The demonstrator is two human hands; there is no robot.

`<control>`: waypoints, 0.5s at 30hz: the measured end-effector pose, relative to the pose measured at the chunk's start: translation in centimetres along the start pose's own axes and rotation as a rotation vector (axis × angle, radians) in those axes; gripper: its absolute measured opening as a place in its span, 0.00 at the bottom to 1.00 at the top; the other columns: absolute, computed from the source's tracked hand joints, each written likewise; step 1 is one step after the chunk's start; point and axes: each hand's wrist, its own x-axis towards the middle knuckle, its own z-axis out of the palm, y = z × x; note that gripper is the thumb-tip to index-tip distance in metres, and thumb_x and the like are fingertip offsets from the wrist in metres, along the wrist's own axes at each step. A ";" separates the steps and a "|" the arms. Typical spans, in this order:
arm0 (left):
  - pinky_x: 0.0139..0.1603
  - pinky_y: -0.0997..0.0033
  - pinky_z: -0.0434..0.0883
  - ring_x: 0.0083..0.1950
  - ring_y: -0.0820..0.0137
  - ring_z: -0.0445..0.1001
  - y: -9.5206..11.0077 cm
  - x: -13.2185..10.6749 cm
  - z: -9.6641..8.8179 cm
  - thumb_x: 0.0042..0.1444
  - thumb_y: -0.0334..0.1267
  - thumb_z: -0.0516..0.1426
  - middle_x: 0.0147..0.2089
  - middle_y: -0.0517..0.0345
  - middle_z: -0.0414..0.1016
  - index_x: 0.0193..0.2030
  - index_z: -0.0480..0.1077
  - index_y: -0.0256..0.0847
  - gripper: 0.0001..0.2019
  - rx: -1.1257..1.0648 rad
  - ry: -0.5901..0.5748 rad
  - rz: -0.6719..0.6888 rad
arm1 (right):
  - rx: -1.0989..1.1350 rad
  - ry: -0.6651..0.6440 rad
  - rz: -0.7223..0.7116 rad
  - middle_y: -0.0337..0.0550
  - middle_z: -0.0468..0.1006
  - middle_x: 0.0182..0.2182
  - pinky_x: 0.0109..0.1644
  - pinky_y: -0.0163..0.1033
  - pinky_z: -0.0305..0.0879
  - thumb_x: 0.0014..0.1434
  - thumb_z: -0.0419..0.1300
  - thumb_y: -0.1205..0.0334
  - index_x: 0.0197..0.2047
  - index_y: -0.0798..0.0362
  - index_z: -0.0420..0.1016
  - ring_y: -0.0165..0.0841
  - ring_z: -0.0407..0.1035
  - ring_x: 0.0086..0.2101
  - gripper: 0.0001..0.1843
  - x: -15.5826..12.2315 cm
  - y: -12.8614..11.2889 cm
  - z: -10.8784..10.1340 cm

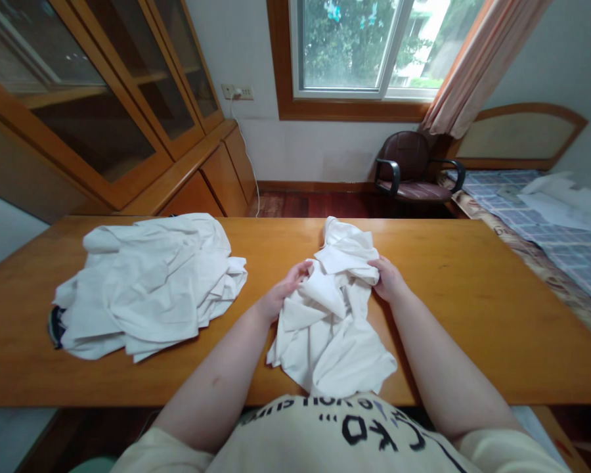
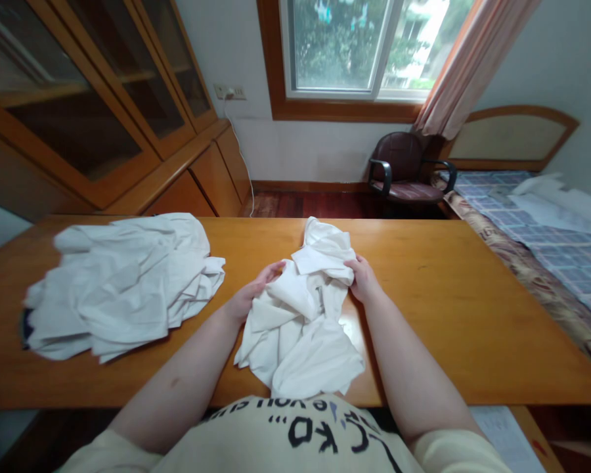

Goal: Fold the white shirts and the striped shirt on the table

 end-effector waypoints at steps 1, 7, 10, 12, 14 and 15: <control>0.66 0.56 0.51 0.69 0.54 0.50 -0.5 0.1 0.2 0.51 0.48 0.60 0.68 0.54 0.57 0.60 0.65 0.46 0.29 -0.052 0.019 -0.016 | -0.023 -0.056 0.023 0.46 0.81 0.41 0.48 0.47 0.70 0.45 0.63 0.63 0.43 0.53 0.74 0.43 0.75 0.41 0.19 -0.5 0.0 0.5; 0.67 0.52 0.49 0.70 0.50 0.48 -1.6 0.2 0.9 0.48 0.50 0.63 0.70 0.51 0.52 0.65 0.60 0.47 0.37 -0.146 -0.114 -0.108 | -0.084 -0.282 -0.031 0.50 0.76 0.51 0.54 0.52 0.65 0.42 0.69 0.51 0.53 0.52 0.70 0.46 0.70 0.49 0.35 -2.6 0.6 3.6; 0.67 0.53 0.49 0.70 0.51 0.49 -2.1 0.2 1.4 0.47 0.50 0.64 0.70 0.50 0.53 0.67 0.56 0.48 0.41 -0.095 -0.224 -0.138 | -0.235 -0.266 -0.023 0.50 0.77 0.49 0.55 0.51 0.64 0.35 0.73 0.56 0.51 0.53 0.72 0.46 0.70 0.49 0.37 -2.9 1.2 4.5; 0.67 0.54 0.50 0.70 0.53 0.50 -2.4 0.3 1.7 0.47 0.47 0.65 0.70 0.52 0.54 0.67 0.56 0.51 0.40 -0.035 -0.235 -0.165 | -0.331 -0.230 0.004 0.50 0.79 0.46 0.55 0.52 0.64 0.33 0.74 0.59 0.47 0.53 0.74 0.47 0.71 0.48 0.34 -2.9 1.3 4.7; 0.66 0.54 0.52 0.68 0.53 0.54 -2.6 0.4 1.7 0.46 0.44 0.66 0.68 0.52 0.57 0.65 0.59 0.51 0.39 0.015 -0.215 -0.190 | -0.358 -0.183 0.012 0.49 0.79 0.45 0.54 0.53 0.65 0.33 0.74 0.60 0.45 0.53 0.76 0.48 0.72 0.47 0.32 -2.8 1.3 4.9; 0.65 0.55 0.54 0.67 0.53 0.56 -2.6 0.5 1.7 0.46 0.44 0.66 0.67 0.50 0.59 0.64 0.62 0.49 0.37 0.037 -0.191 -0.192 | -0.339 -0.156 -0.001 0.49 0.79 0.45 0.53 0.53 0.65 0.34 0.73 0.59 0.45 0.53 0.76 0.48 0.72 0.46 0.31 -2.7 1.2 4.9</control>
